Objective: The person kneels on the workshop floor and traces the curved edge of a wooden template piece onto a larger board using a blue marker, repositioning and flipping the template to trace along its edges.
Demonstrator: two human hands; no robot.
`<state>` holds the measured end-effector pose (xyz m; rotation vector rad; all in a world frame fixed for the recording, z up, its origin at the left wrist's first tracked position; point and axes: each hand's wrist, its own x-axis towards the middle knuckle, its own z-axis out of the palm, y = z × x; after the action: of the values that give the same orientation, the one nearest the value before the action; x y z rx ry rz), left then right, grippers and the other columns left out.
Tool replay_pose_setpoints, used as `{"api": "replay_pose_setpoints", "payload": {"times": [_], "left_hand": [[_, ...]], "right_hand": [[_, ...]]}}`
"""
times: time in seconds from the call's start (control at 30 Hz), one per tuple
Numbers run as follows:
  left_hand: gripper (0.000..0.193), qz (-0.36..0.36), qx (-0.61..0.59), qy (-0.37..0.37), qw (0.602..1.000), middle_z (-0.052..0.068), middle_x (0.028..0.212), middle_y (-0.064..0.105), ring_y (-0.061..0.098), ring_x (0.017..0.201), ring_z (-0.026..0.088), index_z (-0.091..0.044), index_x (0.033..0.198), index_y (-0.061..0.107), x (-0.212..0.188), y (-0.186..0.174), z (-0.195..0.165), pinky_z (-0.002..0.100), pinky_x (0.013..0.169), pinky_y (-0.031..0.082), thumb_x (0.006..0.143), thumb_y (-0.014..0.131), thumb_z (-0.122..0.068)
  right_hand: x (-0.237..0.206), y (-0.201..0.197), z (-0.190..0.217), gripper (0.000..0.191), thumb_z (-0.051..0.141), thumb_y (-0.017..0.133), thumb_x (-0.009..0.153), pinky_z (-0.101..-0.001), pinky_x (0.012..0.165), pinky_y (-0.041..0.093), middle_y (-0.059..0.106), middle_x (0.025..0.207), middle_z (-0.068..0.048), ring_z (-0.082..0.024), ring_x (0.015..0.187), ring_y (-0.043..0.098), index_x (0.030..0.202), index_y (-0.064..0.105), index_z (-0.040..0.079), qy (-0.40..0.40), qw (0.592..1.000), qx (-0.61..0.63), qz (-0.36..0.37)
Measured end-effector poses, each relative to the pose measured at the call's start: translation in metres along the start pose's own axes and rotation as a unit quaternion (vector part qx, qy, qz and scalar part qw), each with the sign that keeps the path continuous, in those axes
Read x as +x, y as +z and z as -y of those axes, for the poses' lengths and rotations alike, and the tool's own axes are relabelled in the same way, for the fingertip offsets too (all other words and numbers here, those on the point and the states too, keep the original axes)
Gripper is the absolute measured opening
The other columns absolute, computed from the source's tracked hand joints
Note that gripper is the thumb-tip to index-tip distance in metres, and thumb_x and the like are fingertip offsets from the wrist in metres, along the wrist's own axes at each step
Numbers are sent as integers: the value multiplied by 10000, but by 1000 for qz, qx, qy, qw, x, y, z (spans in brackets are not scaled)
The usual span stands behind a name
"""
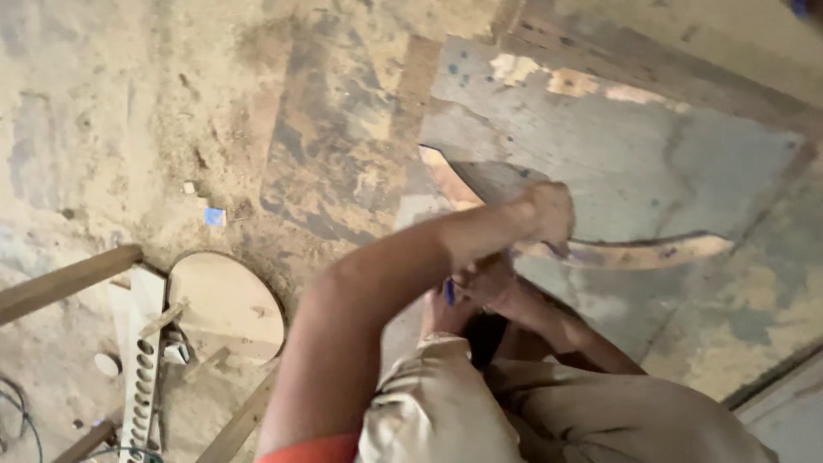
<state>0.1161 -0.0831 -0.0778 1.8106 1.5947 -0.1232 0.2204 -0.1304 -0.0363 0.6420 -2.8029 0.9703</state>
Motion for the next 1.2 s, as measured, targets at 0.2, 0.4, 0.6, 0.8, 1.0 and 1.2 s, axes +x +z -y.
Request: {"api": "replay_pose_setpoints", "payload": {"times": [0.2,0.4,0.6,0.8,1.0,1.2], "left_hand": [[541,30,-83,-73,993,-29,947,777,701,953,209,-196,972,816,12,-11,-13,376,899,547,799,673,-689],[545,-2,-76,-75,994,-25,984,764,691,991,212,-215,1008,807,6,-7,-14,375,879,552,777,700,-696],[581,17,-29,-47,998,-15,959,767,698,957,218,-173,994,805,9,-4,-16,403,849,565,865,611,-706],[640,45,-16,-39,998,53,910,769,720,876,257,-101,953,804,13,-5,-25,414,834,562,905,569,-694],[764,26,39,8,999,131,1120,732,641,1103,317,-58,1027,784,14,-23,-21,414,949,501,917,482,-751],[514,64,160,67,983,68,1147,726,660,1122,238,-230,1146,747,16,-39,-31,409,925,505,1038,365,-556]], "right_hand": [[72,28,-7,480,232,595,904,-469,885,497,683,1143,-207,-359,1036,636,1266,664,-75,-41,982,-175,-66],[116,69,-23,340,49,678,924,-441,838,487,683,1101,-185,-321,1056,652,1245,626,-48,22,971,-206,-122],[96,65,-9,441,109,642,824,-502,977,505,649,1232,-237,-360,1134,617,1239,629,-41,69,977,-193,-55],[-34,26,2,561,307,637,866,-549,1026,439,592,1312,-264,-446,1222,559,1295,619,-54,80,994,-79,-3],[-171,-27,-42,446,230,613,916,-474,1025,490,619,1364,-168,-384,1260,585,1323,631,48,114,988,-10,-101],[-260,-94,-68,384,129,735,824,-419,723,510,668,878,-74,-286,801,621,1199,705,51,328,919,43,-213]]}}
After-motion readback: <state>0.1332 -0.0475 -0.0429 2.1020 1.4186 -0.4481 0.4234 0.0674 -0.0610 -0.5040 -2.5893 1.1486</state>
